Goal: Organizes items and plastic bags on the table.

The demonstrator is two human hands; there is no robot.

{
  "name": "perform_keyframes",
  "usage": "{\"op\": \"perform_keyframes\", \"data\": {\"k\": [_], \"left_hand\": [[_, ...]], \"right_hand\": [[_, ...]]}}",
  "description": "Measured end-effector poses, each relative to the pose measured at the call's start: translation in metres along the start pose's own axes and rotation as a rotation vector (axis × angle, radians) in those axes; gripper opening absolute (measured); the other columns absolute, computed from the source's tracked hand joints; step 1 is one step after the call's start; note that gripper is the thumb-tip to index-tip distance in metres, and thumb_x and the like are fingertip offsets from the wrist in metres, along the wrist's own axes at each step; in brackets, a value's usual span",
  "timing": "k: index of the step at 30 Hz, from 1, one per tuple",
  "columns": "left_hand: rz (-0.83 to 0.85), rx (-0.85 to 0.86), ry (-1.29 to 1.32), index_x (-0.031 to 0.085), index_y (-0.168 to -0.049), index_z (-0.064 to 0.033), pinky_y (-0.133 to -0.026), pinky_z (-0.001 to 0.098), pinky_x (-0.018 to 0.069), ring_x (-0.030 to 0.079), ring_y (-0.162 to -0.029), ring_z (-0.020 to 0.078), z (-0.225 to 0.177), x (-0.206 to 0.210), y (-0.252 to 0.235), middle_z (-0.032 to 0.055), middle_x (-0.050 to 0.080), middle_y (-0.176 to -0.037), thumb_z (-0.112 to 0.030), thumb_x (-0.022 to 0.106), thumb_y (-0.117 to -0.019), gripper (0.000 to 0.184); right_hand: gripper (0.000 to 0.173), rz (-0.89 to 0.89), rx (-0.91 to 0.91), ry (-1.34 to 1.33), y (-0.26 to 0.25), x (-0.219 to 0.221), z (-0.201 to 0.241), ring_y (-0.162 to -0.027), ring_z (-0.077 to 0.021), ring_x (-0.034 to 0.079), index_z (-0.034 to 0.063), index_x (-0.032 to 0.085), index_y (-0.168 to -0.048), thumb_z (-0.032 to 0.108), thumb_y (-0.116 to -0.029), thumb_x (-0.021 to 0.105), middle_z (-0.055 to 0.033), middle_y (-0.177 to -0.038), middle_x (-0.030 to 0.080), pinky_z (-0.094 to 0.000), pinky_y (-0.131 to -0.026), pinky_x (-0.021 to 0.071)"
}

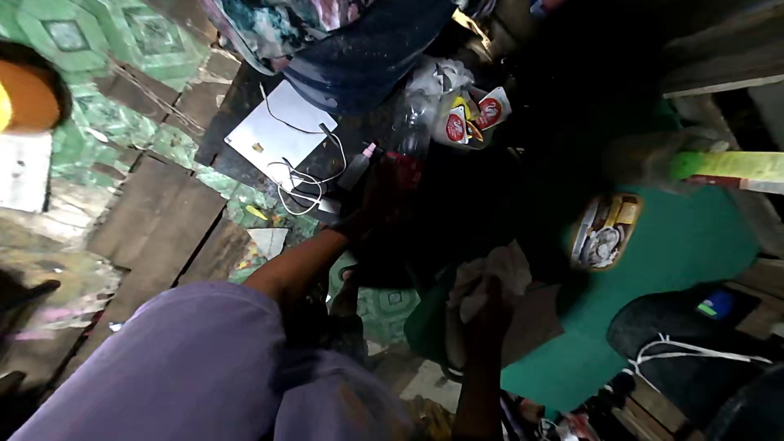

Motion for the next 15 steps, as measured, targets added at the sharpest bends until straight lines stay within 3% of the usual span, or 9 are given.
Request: {"op": "perform_keyframes", "data": {"k": [3,6,8,11,13,15], "left_hand": [[-0.003,-0.054,-0.004,0.022,-0.161,-0.0011,-0.115,0.0575,0.0387,0.040,-0.143,0.0455,-0.002,0.000,-0.003,0.0300,0.034,-0.158,-0.038,0.078,-0.0912,0.097],[-0.025,-0.032,-0.082,0.020,-0.161,-0.0001,-0.114,0.0579,0.0407,0.042,-0.142,0.0454,0.012,0.016,-0.020,0.0304,0.035,-0.157,-0.041,0.077,-0.0912,0.099],[-0.115,0.067,-0.141,0.020,-0.161,0.0014,-0.113,0.0587,0.0415,0.042,-0.142,0.0467,0.032,0.038,-0.040,0.0322,0.035,-0.156,-0.048,0.077,-0.0877,0.105],[-0.290,0.187,-0.092,0.029,-0.158,0.0020,-0.112,0.0540,0.0444,0.049,-0.136,0.0446,0.035,0.048,-0.054,0.0316,0.045,-0.149,-0.050,0.079,-0.0853,0.102],[-0.323,0.179,0.001,0.031,-0.159,-0.0039,-0.112,0.0511,0.0454,0.051,-0.137,0.0398,0.027,0.039,-0.057,0.0276,0.048,-0.149,-0.042,0.081,-0.0848,0.097],[-0.329,0.267,0.054,0.031,-0.159,-0.0022,-0.118,0.0502,0.0398,0.046,-0.142,0.0393,0.023,0.029,-0.053,0.0273,0.044,-0.153,-0.028,0.079,-0.0889,0.088]], "right_hand": [[0.043,-0.001,-0.007,-0.015,0.001,-0.001,0.000,-0.093,-0.0142,0.068,-0.0030,0.055,-0.135,0.024,-0.1024,0.061,-0.0135,-0.110,0.068,-0.0348,-0.084,0.0598],[0.041,-0.005,-0.006,-0.002,0.002,0.000,0.001,-0.090,-0.0133,0.067,-0.0035,0.055,-0.134,0.023,-0.1035,0.059,-0.0129,-0.108,0.068,-0.0339,-0.082,0.0597],[0.035,-0.004,-0.007,-0.004,0.002,0.002,0.004,-0.085,-0.0121,0.068,-0.0034,0.058,-0.129,0.021,-0.1039,0.058,-0.0113,-0.102,0.069,-0.0325,-0.077,0.0606],[0.037,0.021,0.007,0.019,0.003,0.001,0.005,-0.084,-0.0121,0.068,-0.0029,0.057,-0.131,0.022,-0.1039,0.059,-0.0108,-0.102,0.069,-0.0321,-0.076,0.0609],[0.040,0.032,0.000,0.072,0.004,0.002,0.007,-0.088,-0.0128,0.067,-0.0019,0.056,-0.133,0.025,-0.1037,0.060,-0.0117,-0.105,0.069,-0.0329,-0.079,0.0600],[0.042,0.049,-0.024,0.105,0.006,0.004,0.009,-0.093,-0.0129,0.067,-0.0010,0.053,-0.138,0.024,-0.1044,0.058,-0.0129,-0.111,0.067,-0.0330,-0.083,0.0589]]}}
Point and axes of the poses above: each hand's wrist, its own y-axis away from the middle knuckle, its own x-axis out of the palm, z = x × y, the point moved 2 cm from there along -y, towards the middle knuckle
